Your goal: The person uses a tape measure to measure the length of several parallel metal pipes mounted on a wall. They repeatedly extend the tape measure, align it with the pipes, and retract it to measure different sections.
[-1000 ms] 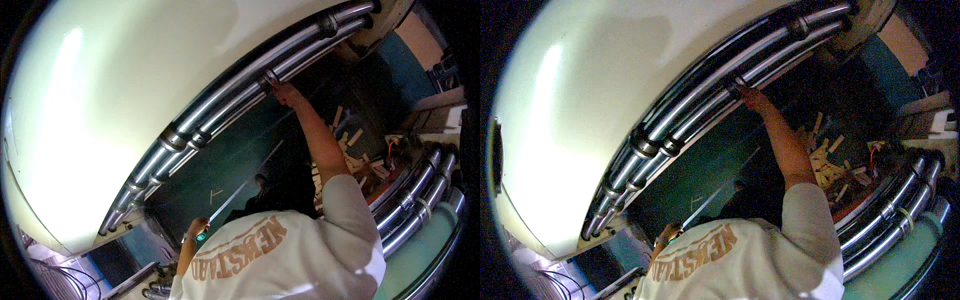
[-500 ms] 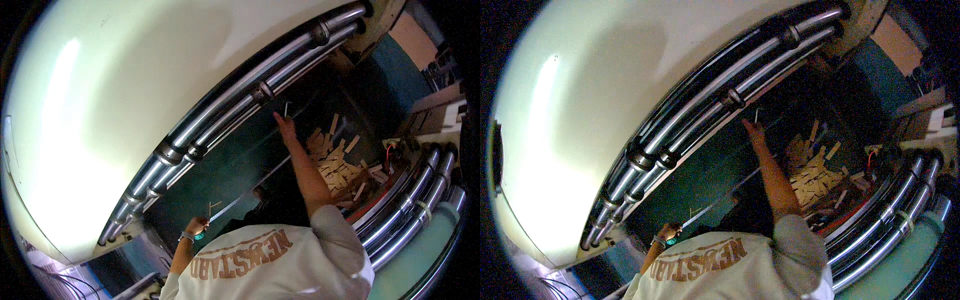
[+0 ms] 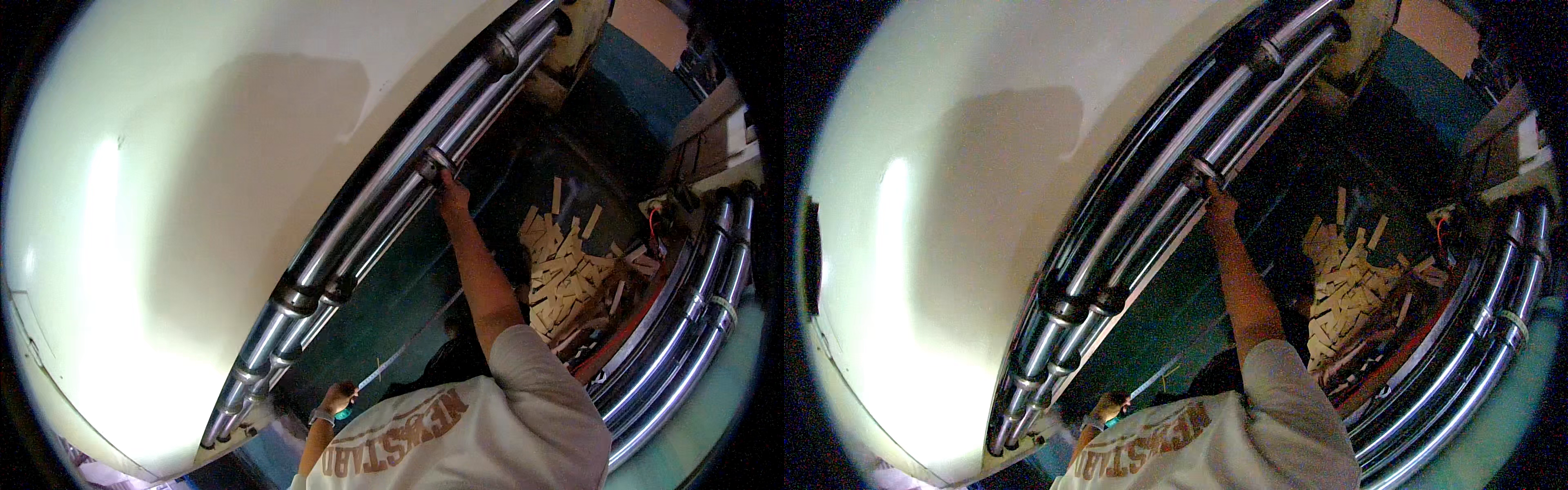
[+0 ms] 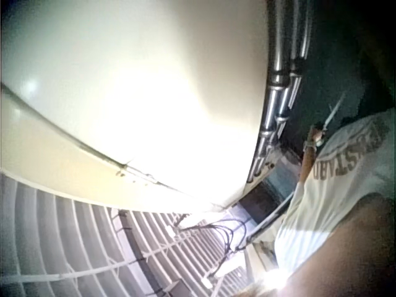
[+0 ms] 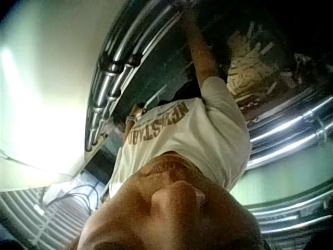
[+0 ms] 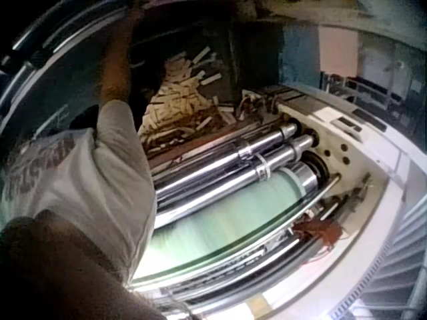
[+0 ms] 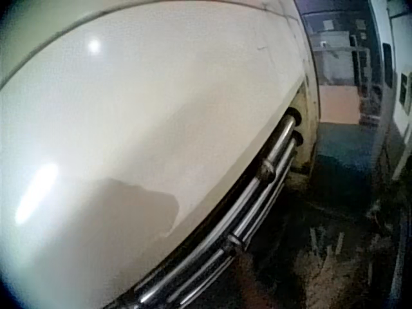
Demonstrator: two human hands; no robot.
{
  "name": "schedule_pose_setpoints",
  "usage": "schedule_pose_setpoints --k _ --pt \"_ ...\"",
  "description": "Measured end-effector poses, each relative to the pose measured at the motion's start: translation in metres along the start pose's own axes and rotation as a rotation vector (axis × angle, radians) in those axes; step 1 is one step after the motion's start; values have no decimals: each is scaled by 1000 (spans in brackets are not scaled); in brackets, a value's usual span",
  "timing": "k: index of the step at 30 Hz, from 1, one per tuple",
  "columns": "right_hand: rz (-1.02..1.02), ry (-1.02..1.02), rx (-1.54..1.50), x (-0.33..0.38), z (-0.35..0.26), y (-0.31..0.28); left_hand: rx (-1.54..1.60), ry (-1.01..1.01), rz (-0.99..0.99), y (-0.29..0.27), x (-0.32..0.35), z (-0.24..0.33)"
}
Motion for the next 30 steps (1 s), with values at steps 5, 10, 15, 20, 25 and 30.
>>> schedule_pose_setpoints --k 5,10,15,20,25,30 --pt "-204 -204 -137 -126 -13 -21 38 97 -36 -15 -25 49" --pt "-435 91 -361 -106 -77 16 5 105 71 3 -5 70" --pt "-546 48 -394 -168 -114 7 -206 184 95 12 -2 146" --pt "-451 152 -428 -153 -145 10 231 46 172 28 6 175" --pt "-251 80 -169 -181 -148 1 172 -15 182 33 -1 188" --pt "-335 73 -271 -174 -152 9 19 30 178 34 9 208"
Point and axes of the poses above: each hand's wrist, its own x-axis away from the middle knuckle, its own y-axis out of the palm, z = x × y, the point moved 10 cm from there along -x, towards the middle knuckle, and after that the axes turned 5 degrees about z, right-handed, at the moved point
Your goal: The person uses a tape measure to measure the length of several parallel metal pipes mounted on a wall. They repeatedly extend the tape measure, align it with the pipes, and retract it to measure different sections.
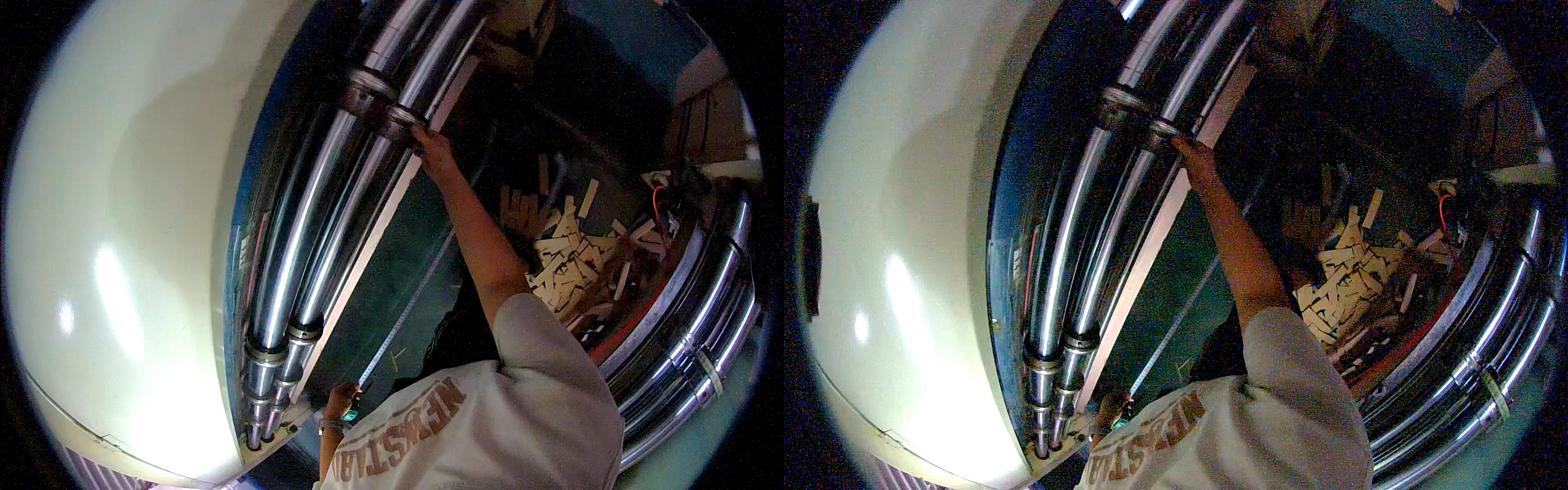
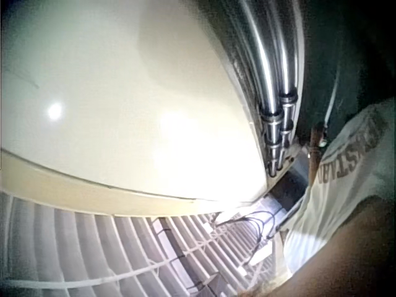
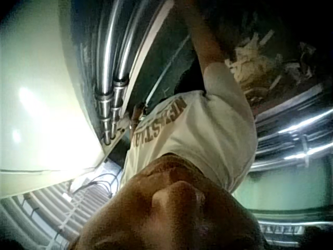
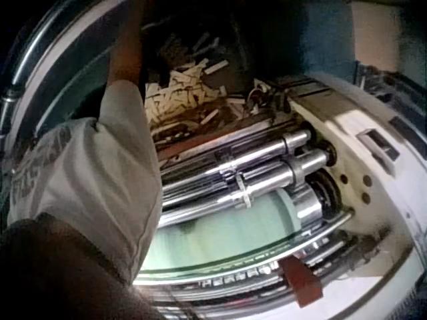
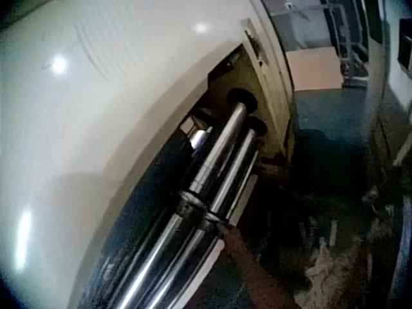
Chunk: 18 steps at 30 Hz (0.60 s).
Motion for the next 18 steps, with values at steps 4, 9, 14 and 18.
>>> schedule_pose_setpoints --k 4,9,14,18 --pt "-44 43 97 -3 0 1 56 -80 32 -4 4 -7" --pt "95 58 126 -8 0 0 165 -226 47 -7 7 -33" --pt "29 50 42 -29 5 -11 -1 -77 107 -15 -2 1" --pt "22 78 -6 -22 -1 -7 105 -145 102 -17 0 6"
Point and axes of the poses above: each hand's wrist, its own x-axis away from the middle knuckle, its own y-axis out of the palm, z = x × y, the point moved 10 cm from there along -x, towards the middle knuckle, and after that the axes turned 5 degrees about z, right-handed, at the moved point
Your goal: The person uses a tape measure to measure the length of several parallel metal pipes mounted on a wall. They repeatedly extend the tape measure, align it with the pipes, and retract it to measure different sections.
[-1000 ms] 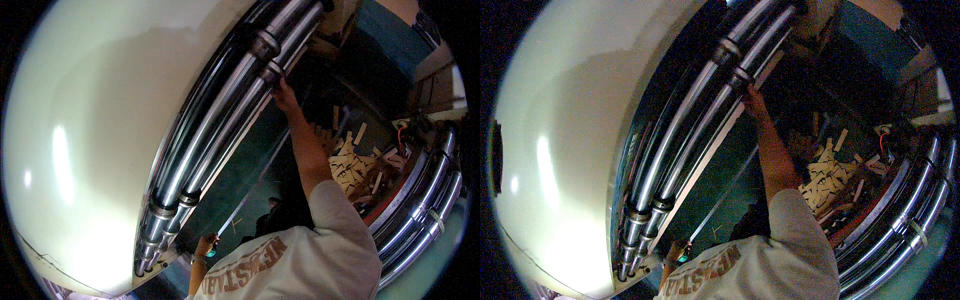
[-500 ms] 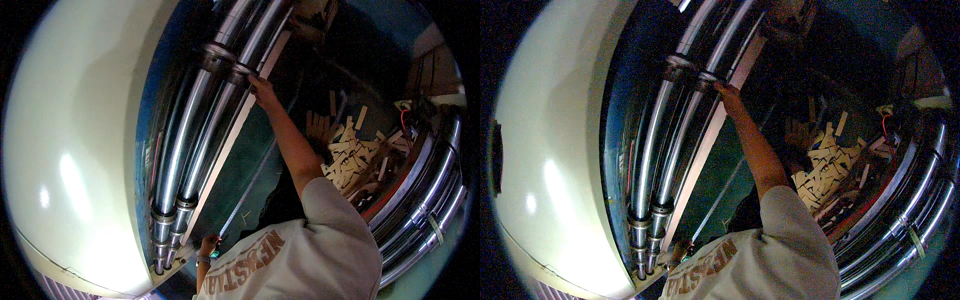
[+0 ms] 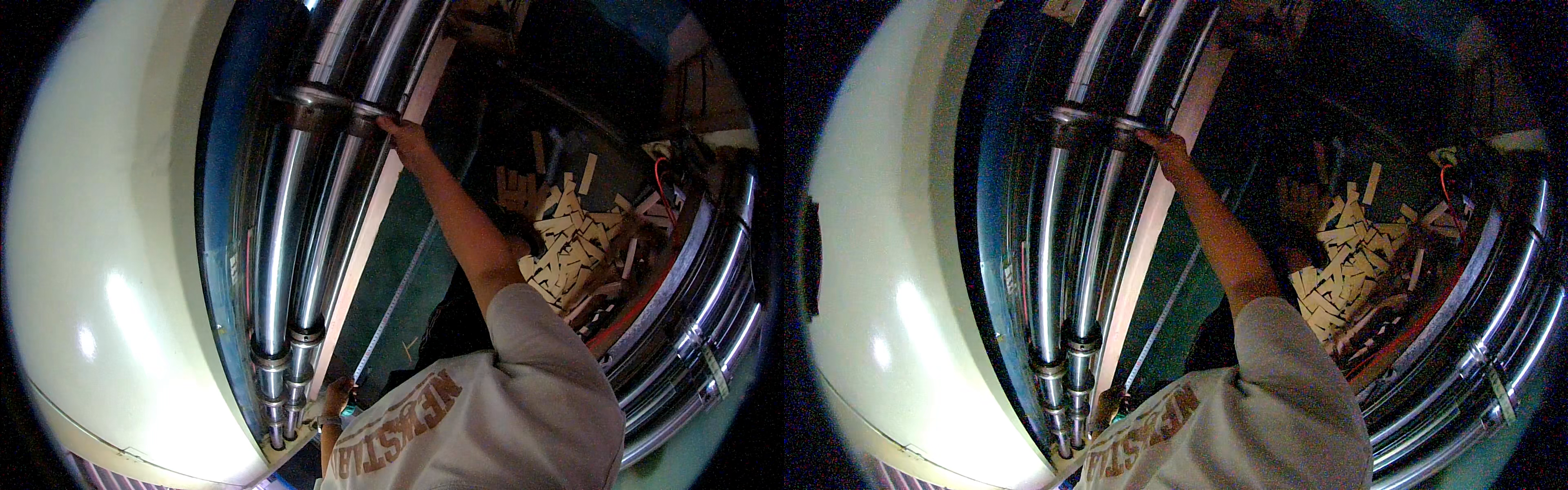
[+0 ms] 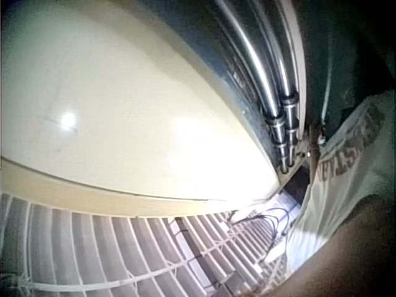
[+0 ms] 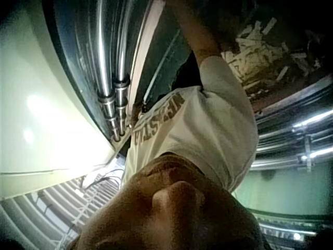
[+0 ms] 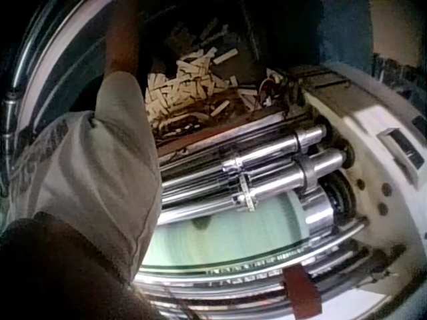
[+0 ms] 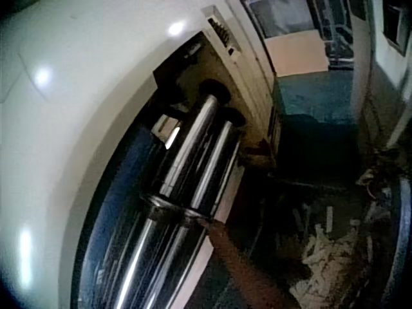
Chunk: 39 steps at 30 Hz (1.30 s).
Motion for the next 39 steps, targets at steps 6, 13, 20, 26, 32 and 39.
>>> schedule_pose_setpoints --k 6,13,20,26,32,39 --pt "-4 -81 -69 23 -32 11 27 -34 26 2 5 3" --pt "-39 -40 -57 16 -31 6 -13 -4 -27 -2 -3 -6" --pt "3 -53 -37 5 -25 -1 -44 -46 22 -2 1 1" --pt "-99 -19 107 0 -16 0 -59 256 26 -21 9 24" --pt "30 -120 363 -19 -54 -47 -43 271 147 -54 33 71" --pt "318 -613 864 38 -174 -83 -104 401 247 -93 71 80"
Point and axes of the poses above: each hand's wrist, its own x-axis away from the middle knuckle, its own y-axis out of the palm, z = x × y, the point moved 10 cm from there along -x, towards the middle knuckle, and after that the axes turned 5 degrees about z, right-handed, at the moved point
